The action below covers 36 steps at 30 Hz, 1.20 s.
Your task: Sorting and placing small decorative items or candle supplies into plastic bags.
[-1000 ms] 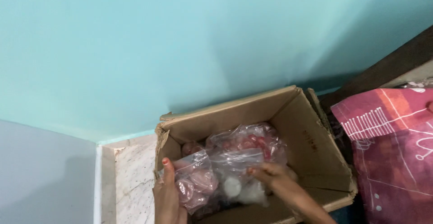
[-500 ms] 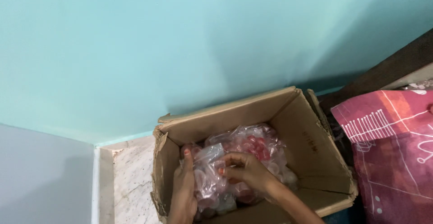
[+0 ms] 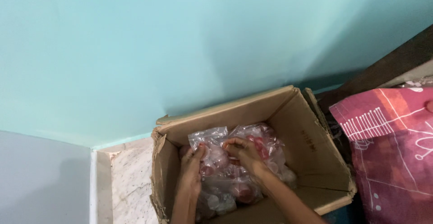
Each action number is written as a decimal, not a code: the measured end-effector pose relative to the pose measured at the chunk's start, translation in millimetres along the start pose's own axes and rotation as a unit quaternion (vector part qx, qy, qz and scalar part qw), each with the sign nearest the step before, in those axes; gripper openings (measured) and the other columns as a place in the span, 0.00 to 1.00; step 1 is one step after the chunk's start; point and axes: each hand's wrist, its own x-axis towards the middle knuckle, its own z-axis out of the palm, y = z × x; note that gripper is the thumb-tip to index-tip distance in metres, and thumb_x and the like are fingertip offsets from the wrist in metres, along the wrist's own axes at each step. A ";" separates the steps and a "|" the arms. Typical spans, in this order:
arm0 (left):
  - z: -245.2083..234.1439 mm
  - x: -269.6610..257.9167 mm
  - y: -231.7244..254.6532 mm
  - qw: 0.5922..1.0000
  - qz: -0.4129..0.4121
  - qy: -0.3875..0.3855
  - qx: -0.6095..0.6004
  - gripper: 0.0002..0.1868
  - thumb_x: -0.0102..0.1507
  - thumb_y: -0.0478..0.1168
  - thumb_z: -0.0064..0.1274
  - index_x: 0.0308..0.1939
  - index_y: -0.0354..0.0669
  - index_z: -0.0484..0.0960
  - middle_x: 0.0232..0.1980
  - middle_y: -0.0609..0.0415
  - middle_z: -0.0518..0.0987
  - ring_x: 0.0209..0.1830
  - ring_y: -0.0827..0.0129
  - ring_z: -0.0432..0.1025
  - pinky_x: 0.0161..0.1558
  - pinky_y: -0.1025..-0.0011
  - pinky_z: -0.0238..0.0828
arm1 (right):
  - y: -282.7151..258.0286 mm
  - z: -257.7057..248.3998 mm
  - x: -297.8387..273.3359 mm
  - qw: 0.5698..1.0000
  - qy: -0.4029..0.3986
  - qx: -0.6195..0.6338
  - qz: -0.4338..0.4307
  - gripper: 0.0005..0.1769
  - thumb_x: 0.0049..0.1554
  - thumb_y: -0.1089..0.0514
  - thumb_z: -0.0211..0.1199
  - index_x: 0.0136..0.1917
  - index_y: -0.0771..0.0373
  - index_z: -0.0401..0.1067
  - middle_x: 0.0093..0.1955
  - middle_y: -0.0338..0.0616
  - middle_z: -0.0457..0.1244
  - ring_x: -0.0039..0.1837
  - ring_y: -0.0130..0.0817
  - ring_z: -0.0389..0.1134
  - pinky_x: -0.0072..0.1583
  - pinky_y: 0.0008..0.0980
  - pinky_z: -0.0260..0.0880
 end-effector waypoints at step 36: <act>239.7 -208.0 112.1 0.931 0.331 -0.149 -0.032 0.41 0.66 0.61 0.41 0.77 0.41 0.57 0.77 0.44 0.66 0.76 0.56 0.62 0.71 0.60 0.61 | -154.3 -85.1 -216.0 0.936 -0.053 -0.054 -0.343 0.47 0.63 0.30 0.42 0.84 0.59 0.43 0.86 0.54 0.42 0.87 0.49 0.41 0.80 0.51 0.45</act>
